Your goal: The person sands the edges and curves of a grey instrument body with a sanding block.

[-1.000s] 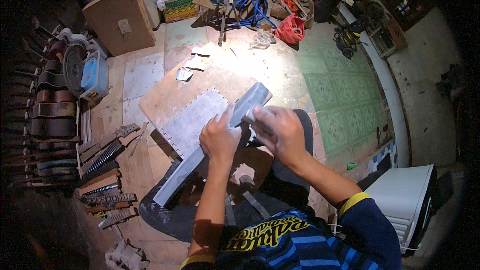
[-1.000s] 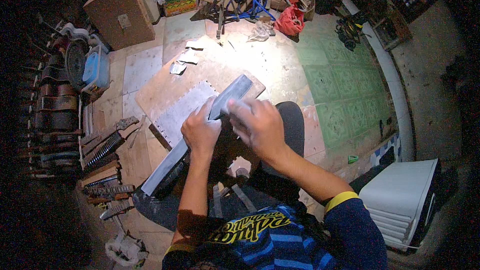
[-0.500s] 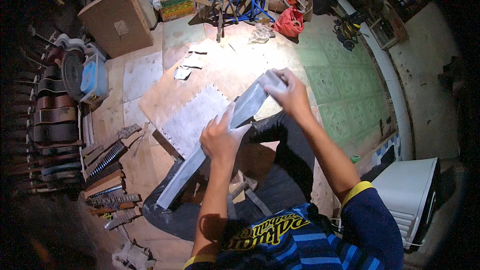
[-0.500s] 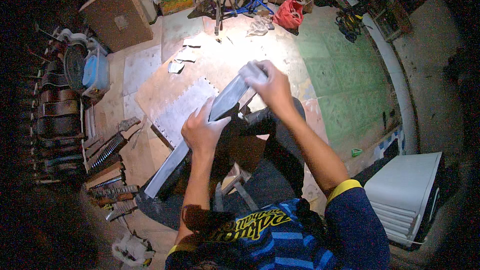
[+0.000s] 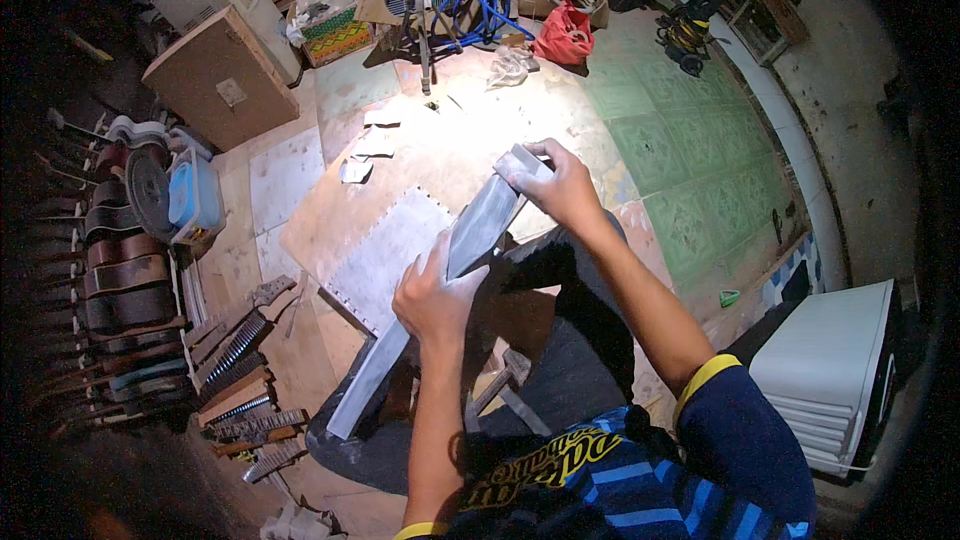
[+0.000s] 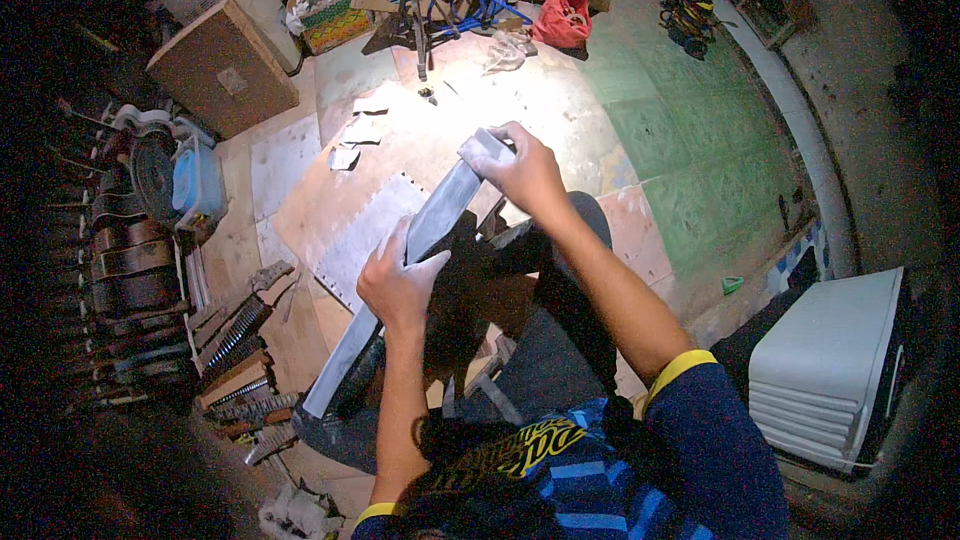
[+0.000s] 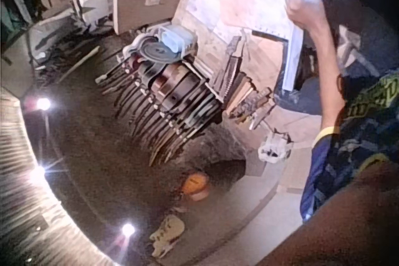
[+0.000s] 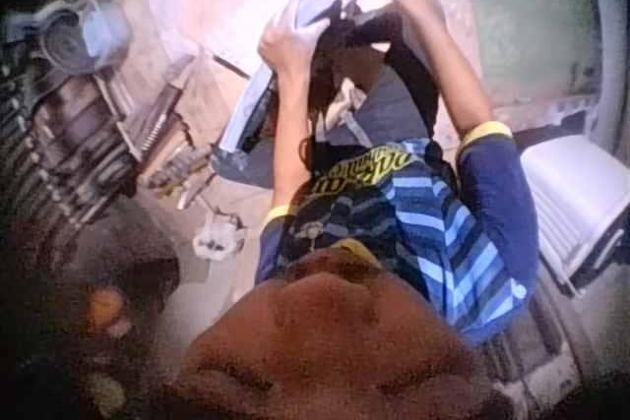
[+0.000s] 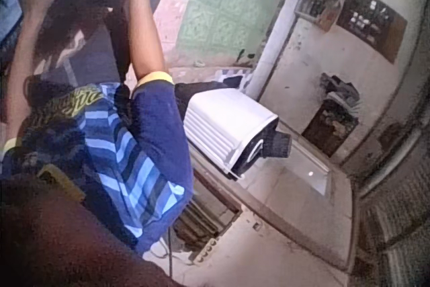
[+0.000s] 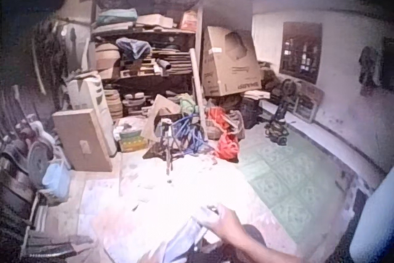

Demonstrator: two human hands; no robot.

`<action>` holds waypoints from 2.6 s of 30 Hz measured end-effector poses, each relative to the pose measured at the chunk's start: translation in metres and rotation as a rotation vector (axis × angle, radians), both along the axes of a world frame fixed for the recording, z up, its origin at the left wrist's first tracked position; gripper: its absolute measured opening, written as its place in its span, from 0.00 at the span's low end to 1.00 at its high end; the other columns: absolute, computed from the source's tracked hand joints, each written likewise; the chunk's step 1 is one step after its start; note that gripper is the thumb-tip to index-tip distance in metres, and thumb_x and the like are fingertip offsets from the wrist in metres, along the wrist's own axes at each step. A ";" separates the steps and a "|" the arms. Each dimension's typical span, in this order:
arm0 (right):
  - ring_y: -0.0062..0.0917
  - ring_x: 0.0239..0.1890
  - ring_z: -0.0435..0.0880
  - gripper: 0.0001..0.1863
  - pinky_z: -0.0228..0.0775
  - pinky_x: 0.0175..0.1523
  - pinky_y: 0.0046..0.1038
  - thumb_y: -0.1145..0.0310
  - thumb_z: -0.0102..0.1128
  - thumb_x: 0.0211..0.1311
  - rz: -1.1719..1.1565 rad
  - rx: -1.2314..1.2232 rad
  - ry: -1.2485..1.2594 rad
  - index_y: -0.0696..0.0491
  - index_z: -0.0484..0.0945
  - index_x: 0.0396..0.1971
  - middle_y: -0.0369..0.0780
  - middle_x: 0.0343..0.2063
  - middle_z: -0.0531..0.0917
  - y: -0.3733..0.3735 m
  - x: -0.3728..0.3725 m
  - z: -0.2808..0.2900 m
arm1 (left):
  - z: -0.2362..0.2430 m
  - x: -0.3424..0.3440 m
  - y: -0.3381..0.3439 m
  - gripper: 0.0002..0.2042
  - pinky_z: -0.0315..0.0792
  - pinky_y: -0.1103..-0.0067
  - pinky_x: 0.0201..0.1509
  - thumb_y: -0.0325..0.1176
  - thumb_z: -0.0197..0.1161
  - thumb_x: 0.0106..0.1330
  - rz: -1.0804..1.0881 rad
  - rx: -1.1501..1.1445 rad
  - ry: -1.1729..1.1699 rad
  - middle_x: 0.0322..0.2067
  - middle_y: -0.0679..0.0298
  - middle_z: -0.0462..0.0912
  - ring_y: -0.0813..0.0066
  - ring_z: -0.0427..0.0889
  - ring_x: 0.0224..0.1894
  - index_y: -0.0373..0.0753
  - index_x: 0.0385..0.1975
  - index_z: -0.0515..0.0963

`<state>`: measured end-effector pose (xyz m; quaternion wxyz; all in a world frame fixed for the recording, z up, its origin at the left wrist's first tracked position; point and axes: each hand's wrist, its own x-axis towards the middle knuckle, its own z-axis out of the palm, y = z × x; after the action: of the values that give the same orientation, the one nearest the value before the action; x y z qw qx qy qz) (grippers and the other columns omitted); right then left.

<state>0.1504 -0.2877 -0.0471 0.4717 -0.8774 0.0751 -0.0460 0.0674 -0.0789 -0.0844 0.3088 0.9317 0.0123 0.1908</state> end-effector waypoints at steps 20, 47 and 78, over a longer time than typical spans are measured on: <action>0.45 0.45 0.87 0.27 0.78 0.53 0.36 0.57 0.73 0.55 0.090 -0.035 -0.109 0.53 0.80 0.53 0.48 0.43 0.87 0.023 -0.029 0.012 | -0.003 0.004 0.014 0.34 0.80 0.68 0.42 0.40 0.85 0.32 0.060 0.070 -0.019 0.39 0.56 0.89 0.56 0.88 0.37 0.44 0.48 0.86; 0.35 0.47 0.88 0.27 0.77 0.53 0.30 0.63 0.73 0.52 0.098 -0.309 -0.017 0.54 0.81 0.53 0.49 0.46 0.87 0.010 -0.008 0.009 | -0.003 0.011 0.025 0.32 0.79 0.65 0.39 0.46 0.85 0.31 0.060 0.093 -0.093 0.34 0.57 0.88 0.53 0.86 0.35 0.42 0.41 0.85; 0.26 0.41 0.86 0.30 0.86 0.32 0.29 0.69 0.64 0.63 -0.050 1.288 0.260 0.53 0.69 0.65 0.41 0.50 0.81 -0.027 -0.019 -0.102 | 0.076 0.035 -0.032 0.36 0.77 0.62 0.50 0.32 0.76 0.50 -0.406 0.479 0.227 0.56 0.55 0.78 0.50 0.80 0.50 0.58 0.64 0.76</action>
<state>0.1309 -0.3146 -0.1493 0.8884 -0.4159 0.1642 0.1036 0.1029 -0.1109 -0.0085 0.1092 0.9766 -0.1846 0.0177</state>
